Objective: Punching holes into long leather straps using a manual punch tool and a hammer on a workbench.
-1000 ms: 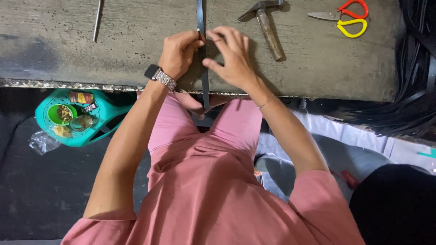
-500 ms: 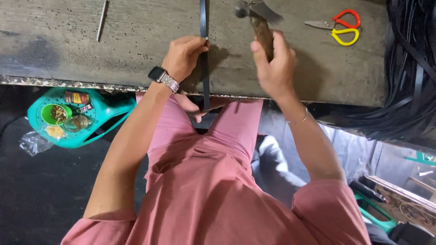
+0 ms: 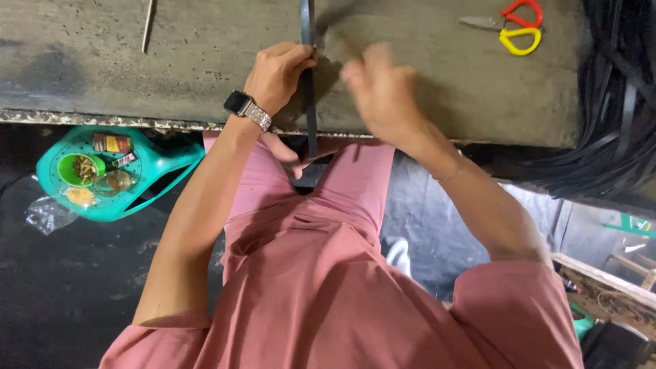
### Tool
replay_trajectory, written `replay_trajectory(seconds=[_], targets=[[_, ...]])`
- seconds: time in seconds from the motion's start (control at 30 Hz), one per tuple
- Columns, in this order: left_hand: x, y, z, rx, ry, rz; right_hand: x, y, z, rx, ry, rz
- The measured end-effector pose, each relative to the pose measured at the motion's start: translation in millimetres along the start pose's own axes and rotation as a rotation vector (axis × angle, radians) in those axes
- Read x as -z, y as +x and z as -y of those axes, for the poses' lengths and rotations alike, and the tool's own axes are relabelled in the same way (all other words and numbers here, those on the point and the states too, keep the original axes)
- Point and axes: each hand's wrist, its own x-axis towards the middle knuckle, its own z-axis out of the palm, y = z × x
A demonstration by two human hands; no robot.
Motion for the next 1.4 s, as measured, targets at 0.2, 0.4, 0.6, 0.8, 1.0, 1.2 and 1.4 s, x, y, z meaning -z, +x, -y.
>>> replay_trajectory(seconds=[0.2,0.4,0.6,0.8,1.0,1.2,1.4], targets=[[3.5,-1.7,-1.7,0.065,-0.045,0.037,26.5,-10.0,-14.0,0.047,0.062,-0.185],[10.0,4.7,-12.8,0.115,-0.09,0.096,-2.1,17.1,-76.3,-0.119,-0.279,-0.438],[12.0,4.3,-15.4,0.142,-0.112,0.063,-54.5,20.0,-81.2,0.067,-0.314,-0.288],[13.2,4.9,-16.2,0.128,-0.116,0.056,-93.6,26.0,-39.7,0.37,-0.078,-0.184],[13.0,7.3,-12.2,0.239,-0.235,-0.054,-82.7,19.6,-20.3,0.34,-0.147,-0.234],[27.2,8.6,1.9,0.37,-0.694,-0.417,-82.4,12.0,-14.4,0.316,-0.101,-0.202],[29.1,6.3,-11.0,0.381,-0.565,-0.278,-84.1,-0.3,-22.3,0.288,-0.072,-0.124]])
